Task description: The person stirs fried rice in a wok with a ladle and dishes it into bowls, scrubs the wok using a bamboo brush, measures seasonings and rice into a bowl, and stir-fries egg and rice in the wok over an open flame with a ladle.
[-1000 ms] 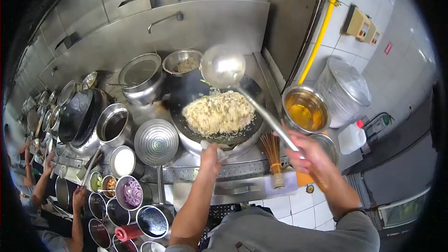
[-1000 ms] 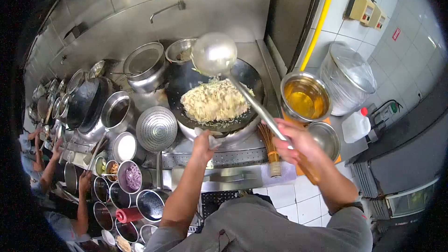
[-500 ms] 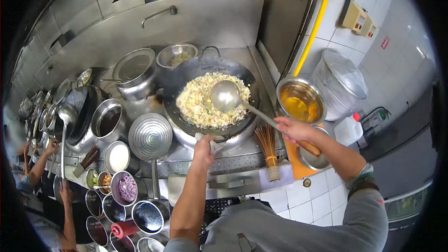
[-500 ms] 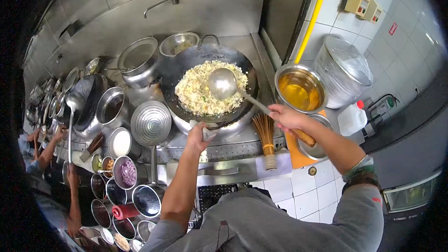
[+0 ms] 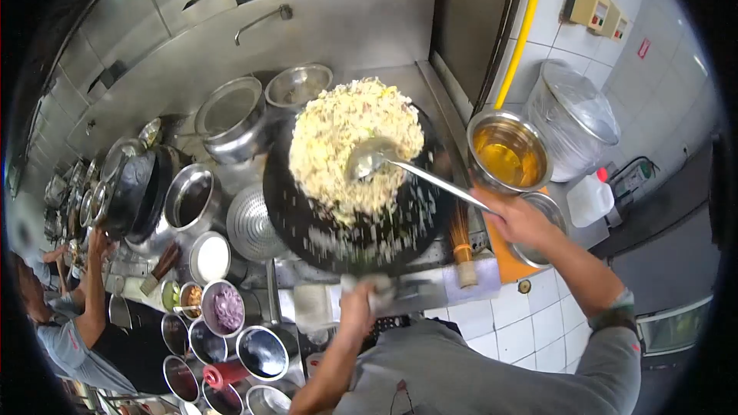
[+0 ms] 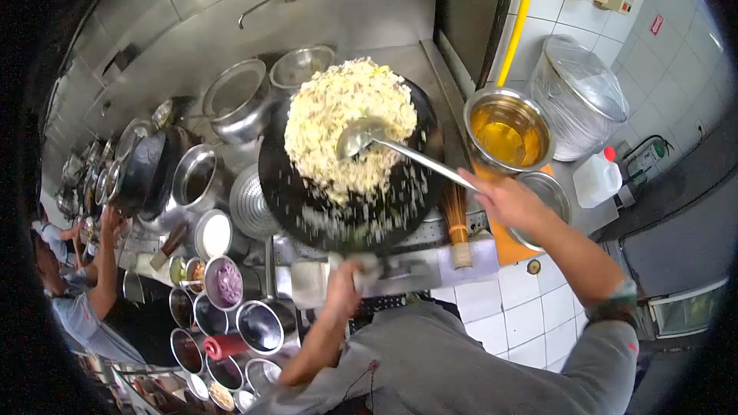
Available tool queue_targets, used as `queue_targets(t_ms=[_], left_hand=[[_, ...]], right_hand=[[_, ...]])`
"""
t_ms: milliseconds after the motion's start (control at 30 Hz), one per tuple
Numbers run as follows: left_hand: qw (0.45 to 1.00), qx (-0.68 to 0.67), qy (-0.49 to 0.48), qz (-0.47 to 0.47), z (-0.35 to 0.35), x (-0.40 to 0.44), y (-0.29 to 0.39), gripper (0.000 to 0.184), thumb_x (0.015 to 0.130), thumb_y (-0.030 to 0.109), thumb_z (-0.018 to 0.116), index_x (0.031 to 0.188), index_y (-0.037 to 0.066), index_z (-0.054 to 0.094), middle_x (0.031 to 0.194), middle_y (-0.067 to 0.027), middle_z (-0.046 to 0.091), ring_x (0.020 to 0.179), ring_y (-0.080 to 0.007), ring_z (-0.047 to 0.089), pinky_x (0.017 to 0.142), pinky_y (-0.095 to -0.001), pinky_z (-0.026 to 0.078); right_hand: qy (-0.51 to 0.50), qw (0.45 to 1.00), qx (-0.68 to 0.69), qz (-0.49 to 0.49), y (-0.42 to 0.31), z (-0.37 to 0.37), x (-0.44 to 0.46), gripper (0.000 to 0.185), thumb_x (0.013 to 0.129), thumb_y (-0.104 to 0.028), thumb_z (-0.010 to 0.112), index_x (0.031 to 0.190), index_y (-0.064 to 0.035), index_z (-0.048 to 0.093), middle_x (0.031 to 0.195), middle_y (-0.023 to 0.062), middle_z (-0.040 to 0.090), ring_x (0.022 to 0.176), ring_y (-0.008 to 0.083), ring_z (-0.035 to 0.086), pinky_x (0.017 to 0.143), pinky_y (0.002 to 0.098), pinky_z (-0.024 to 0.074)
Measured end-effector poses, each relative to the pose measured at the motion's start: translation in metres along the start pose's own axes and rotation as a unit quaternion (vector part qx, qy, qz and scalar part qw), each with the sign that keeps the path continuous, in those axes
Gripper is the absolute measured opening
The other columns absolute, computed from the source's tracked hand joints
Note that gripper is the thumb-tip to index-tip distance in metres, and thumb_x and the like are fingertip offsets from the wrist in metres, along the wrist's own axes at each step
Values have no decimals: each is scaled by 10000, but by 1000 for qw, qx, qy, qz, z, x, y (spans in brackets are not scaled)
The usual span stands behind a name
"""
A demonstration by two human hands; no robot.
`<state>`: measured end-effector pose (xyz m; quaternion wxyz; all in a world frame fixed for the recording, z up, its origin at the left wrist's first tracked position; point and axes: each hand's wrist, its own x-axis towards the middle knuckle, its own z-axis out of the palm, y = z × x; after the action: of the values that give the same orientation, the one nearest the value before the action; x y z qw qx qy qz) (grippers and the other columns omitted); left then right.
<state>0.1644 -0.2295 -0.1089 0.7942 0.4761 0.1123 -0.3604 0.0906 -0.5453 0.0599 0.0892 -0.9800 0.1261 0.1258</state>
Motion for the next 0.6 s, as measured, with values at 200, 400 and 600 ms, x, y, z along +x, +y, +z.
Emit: queue_targets(t_ms=[200, 400, 600], left_hand=[[997, -20, 56, -43, 74, 9, 108, 255, 848, 106, 459, 1080, 2, 444, 1028, -203, 585, 887, -333, 626, 799, -471, 511], [998, 5, -33, 47, 0, 55, 11, 277, 806, 27, 445, 1048, -74, 535, 994, -178, 614, 902, -271, 629, 827, -417, 557], [997, -79, 6, -14, 40, 13, 70, 314, 826, 67, 440, 1120, -27, 496, 1031, -200, 608, 941, -322, 610, 771, -477, 522]], right_hand=[[-35, 975, 200, -93, 29, -38, -41, 516, 877, -153, 573, 1371, -210, 434, 994, 174, 638, 866, 295, 629, 763, 379, 491], [-21, 992, 119, 25, -26, 8, -13, 472, 896, -176, 559, 1351, -130, 444, 969, 126, 659, 708, 240, 625, 681, 374, 494], [-47, 795, 602, 67, -46, -27, -65, 465, 969, -180, 424, 1417, -127, 312, 651, 88, 534, 415, 140, 468, 401, 312, 431]])
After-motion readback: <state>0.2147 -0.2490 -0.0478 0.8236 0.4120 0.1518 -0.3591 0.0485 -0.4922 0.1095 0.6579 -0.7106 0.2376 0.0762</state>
